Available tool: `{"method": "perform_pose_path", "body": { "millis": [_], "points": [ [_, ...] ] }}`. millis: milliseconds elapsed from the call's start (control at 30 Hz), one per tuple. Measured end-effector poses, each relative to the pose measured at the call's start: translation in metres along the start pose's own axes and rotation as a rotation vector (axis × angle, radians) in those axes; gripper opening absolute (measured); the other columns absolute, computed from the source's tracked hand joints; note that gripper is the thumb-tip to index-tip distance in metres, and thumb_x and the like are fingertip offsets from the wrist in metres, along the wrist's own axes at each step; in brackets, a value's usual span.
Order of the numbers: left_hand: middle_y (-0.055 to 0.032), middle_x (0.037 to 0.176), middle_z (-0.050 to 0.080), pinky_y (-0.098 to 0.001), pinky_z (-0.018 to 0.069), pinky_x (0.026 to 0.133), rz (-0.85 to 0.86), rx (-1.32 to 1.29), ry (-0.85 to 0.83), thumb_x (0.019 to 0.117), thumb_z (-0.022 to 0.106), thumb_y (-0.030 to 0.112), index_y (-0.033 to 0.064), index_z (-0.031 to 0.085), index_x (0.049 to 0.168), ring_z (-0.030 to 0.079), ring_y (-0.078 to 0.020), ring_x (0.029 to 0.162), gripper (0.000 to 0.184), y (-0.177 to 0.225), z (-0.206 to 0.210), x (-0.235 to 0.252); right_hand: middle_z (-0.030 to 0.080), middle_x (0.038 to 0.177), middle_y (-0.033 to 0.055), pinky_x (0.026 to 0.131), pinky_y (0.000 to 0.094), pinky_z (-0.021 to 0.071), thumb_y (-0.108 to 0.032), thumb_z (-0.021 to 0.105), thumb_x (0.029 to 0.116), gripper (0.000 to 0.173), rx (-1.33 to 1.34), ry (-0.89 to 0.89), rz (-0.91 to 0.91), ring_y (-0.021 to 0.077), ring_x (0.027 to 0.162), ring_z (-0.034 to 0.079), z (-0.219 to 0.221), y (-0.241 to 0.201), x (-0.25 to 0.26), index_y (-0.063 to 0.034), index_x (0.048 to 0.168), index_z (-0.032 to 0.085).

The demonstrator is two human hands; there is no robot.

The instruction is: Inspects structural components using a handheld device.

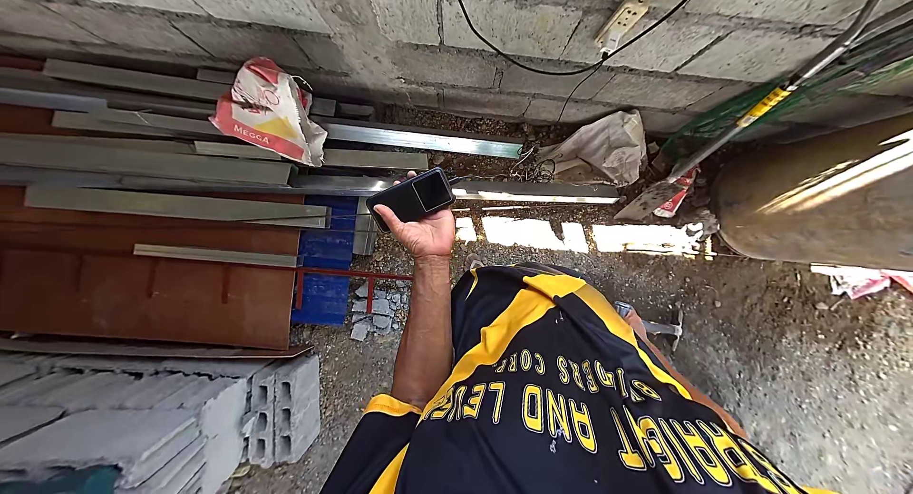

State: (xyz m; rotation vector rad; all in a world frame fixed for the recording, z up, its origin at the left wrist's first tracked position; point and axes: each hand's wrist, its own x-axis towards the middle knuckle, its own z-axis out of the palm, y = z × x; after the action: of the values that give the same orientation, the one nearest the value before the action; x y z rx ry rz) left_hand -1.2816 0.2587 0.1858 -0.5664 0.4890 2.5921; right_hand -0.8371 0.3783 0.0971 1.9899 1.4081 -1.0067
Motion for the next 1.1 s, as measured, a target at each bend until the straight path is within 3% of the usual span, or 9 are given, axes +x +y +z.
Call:
{"method": "perform_pose_path", "body": {
  "millis": [100, 200, 267, 367, 500, 633, 800, 933, 1100],
  "points": [
    [-0.0032, 0.131, 0.062, -0.0540, 0.0454, 0.108, -0.006, 0.034, 0.012, 0.1012, 0.020, 0.074, 0.0230, 0.055, 0.129, 0.057, -0.0246, 0.126, 0.068, 0.003, -0.002, 0.003, 0.057, 0.140, 0.0303, 0.113, 0.0552, 0.0400, -0.028, 0.066, 0.1019, 0.055, 0.000, 0.015, 0.008, 0.0415, 0.134, 0.054, 0.000, -0.005, -0.006, 0.0063, 0.142, 0.050],
    [-0.0049, 0.132, 0.063, -0.0515, 0.0475, 0.107, -0.023, 0.011, 0.045, 0.1005, 0.023, 0.075, 0.0228, 0.054, 0.133, 0.059, -0.0248, 0.125, 0.068, 0.006, -0.010, 0.009, 0.055, 0.143, 0.0298, 0.115, 0.0538, 0.0373, -0.027, 0.062, 0.1046, 0.052, -0.039, 0.008, -0.035, 0.0416, 0.137, 0.050, -0.009, -0.031, -0.022, 0.0064, 0.143, 0.049],
    [-0.0041, 0.134, 0.062, -0.0510, 0.0472, 0.107, -0.041, 0.003, 0.077, 0.0997, 0.026, 0.075, 0.0252, 0.054, 0.134, 0.058, -0.0246, 0.126, 0.067, 0.008, -0.015, 0.011, 0.061, 0.131, 0.0346, 0.110, 0.0594, 0.0408, -0.027, 0.068, 0.1012, 0.051, -0.023, 0.139, -0.083, 0.0465, 0.128, 0.057, -0.001, -0.042, -0.008, 0.0111, 0.133, 0.057],
    [0.0011, 0.142, 0.058, -0.0446, 0.0466, 0.108, -0.068, 0.055, 0.089, 0.0984, 0.025, 0.078, 0.0305, 0.053, 0.137, 0.055, -0.0193, 0.131, 0.067, 0.012, -0.025, 0.008, 0.063, 0.124, 0.0353, 0.106, 0.0609, 0.0428, -0.032, 0.068, 0.1008, 0.053, -0.027, 0.163, -0.126, 0.0466, 0.122, 0.060, -0.010, -0.080, -0.013, 0.0124, 0.127, 0.059],
    [0.0024, 0.140, 0.060, -0.0439, 0.0486, 0.106, -0.068, 0.065, 0.147, 0.0967, 0.026, 0.080, 0.0321, 0.051, 0.140, 0.057, -0.0181, 0.129, 0.069, 0.017, -0.043, 0.011, 0.068, 0.105, 0.0296, 0.093, 0.0601, 0.0479, -0.035, 0.068, 0.1003, 0.049, 0.011, 0.185, -0.304, 0.0405, 0.099, 0.066, -0.024, -0.122, -0.033, 0.0101, 0.119, 0.063],
    [-0.0003, 0.139, 0.060, -0.0480, 0.0480, 0.106, -0.025, 0.076, 0.169, 0.0963, 0.026, 0.081, 0.0300, 0.055, 0.134, 0.057, -0.0216, 0.129, 0.070, 0.017, -0.061, 0.017, 0.065, 0.084, 0.0164, 0.075, 0.0487, 0.0520, -0.033, 0.066, 0.1016, 0.041, 0.078, 0.114, -0.390, 0.0244, 0.072, 0.062, -0.027, -0.158, -0.050, 0.0062, 0.114, 0.063],
    [-0.0100, 0.129, 0.065, -0.0579, 0.0507, 0.100, 0.105, 0.065, 0.205, 0.0984, 0.023, 0.077, 0.0181, 0.056, 0.131, 0.062, -0.0301, 0.121, 0.076, 0.014, -0.064, 0.024, 0.067, 0.095, 0.0230, 0.082, 0.0551, 0.0528, -0.036, 0.066, 0.1007, 0.049, 0.110, 0.002, -0.408, 0.0335, 0.084, 0.065, -0.027, -0.201, -0.009, 0.0071, 0.123, 0.060],
    [-0.0084, 0.122, 0.068, -0.0568, 0.0539, 0.095, 0.177, 0.063, 0.206, 0.0994, 0.020, 0.076, 0.0163, 0.055, 0.128, 0.065, -0.0283, 0.114, 0.075, 0.015, -0.046, 0.029, 0.068, 0.104, 0.0243, 0.090, 0.0548, 0.0515, -0.040, 0.066, 0.1005, 0.052, 0.086, -0.117, -0.413, 0.0351, 0.095, 0.066, -0.031, -0.245, 0.022, 0.0067, 0.124, 0.061],
    [-0.0055, 0.121, 0.069, -0.0533, 0.0565, 0.093, 0.247, 0.079, 0.172, 0.1011, 0.016, 0.074, 0.0162, 0.056, 0.125, 0.067, -0.0247, 0.114, 0.074, 0.023, -0.019, 0.035, 0.068, 0.108, 0.0240, 0.092, 0.0544, 0.0525, -0.047, 0.063, 0.1006, 0.056, 0.010, -0.219, -0.420, 0.0354, 0.098, 0.068, -0.019, -0.286, 0.066, 0.0048, 0.123, 0.062]
  ]
}}
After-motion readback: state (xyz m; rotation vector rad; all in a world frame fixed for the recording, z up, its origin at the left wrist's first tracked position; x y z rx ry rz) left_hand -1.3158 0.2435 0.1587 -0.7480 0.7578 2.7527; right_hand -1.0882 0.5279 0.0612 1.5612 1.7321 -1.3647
